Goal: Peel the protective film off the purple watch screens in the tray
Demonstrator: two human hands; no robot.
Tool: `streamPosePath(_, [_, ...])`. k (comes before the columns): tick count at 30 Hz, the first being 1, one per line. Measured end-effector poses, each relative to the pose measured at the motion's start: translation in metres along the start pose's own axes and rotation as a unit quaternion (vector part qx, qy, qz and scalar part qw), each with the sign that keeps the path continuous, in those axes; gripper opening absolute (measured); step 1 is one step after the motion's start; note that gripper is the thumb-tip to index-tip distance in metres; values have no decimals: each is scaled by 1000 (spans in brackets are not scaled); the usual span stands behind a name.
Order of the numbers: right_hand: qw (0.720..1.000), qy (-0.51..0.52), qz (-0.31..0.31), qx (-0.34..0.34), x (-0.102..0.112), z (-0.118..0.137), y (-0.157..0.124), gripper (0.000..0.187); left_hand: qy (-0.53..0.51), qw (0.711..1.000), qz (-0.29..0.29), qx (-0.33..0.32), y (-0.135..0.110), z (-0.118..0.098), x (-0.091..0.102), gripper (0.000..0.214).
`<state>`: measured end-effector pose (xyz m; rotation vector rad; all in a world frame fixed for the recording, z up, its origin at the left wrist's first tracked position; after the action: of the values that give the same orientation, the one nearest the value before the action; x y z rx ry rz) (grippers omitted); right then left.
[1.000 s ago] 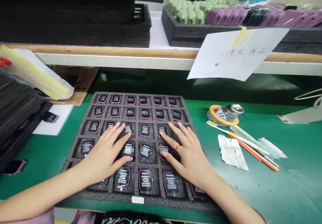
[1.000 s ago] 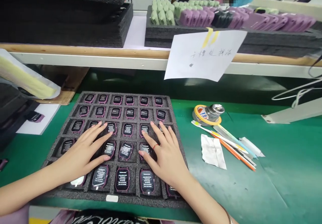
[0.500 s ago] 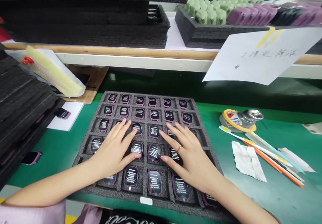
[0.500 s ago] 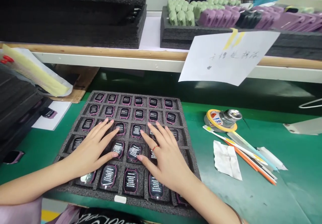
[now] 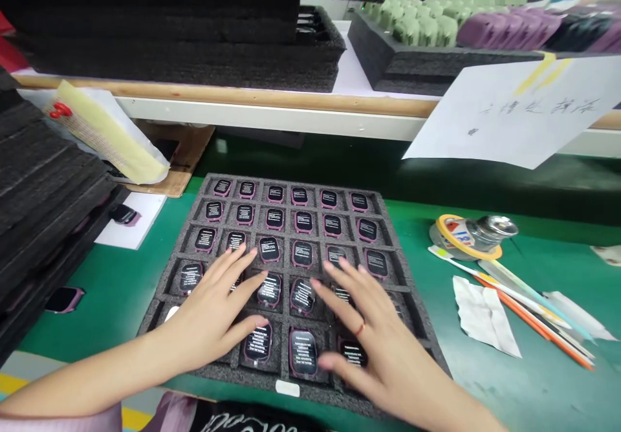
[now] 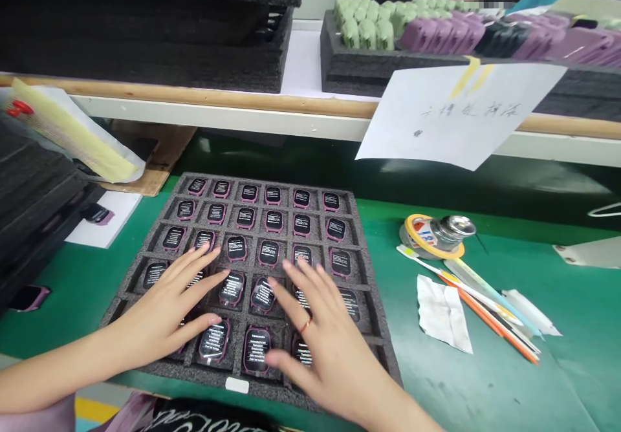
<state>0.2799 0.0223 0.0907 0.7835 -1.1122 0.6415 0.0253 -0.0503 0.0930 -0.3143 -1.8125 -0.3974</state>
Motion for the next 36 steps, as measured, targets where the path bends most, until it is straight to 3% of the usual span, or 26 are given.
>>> streamPosePath(2, [999, -12, 23, 48, -1, 13, -15, 87, -5, 1000, -2, -8, -5, -4, 0, 50])
streamPosePath(5, [996, -39, 22, 76, -7, 23, -33, 82, -8, 1000, -19, -13, -6, -5, -2, 46])
streamPosePath(8, [997, -51, -14, 55, -14, 19, -39, 79, -4, 998, -49, -25, 0, -4, -3, 41])
streamPosePath(12, [998, -50, -37, 17, -17, 7, -36, 90, 13, 996, -84, -38, 14, -1, -1, 32])
streamPosePath(17, [997, -44, -25, -61, -14, 3, -29, 93, 44, 996, -60, -46, 13, -6, 3, 42])
streamPosePath(27, [998, -6, -23, -61, -25, 10, -8, 67, 59, 998, -12, -28, 7, -13, -6, 53])
streamPosePath(36, [988, 16, -83, -132, -10, -6, -36, 60, 36, 998, -43, -5, -9, -21, 1, 52])
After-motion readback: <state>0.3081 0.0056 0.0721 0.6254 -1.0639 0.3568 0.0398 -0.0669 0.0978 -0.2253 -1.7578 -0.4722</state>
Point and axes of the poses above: each hand's wrist, its own y-axis towards the middle knuckle, its own x-axis out of the back of the hand, z = x × y, the point moved 3 cm from there along y, towards the middle knuckle, and after that the axes turned 7 degrees about -x, right-handed, at the moved point
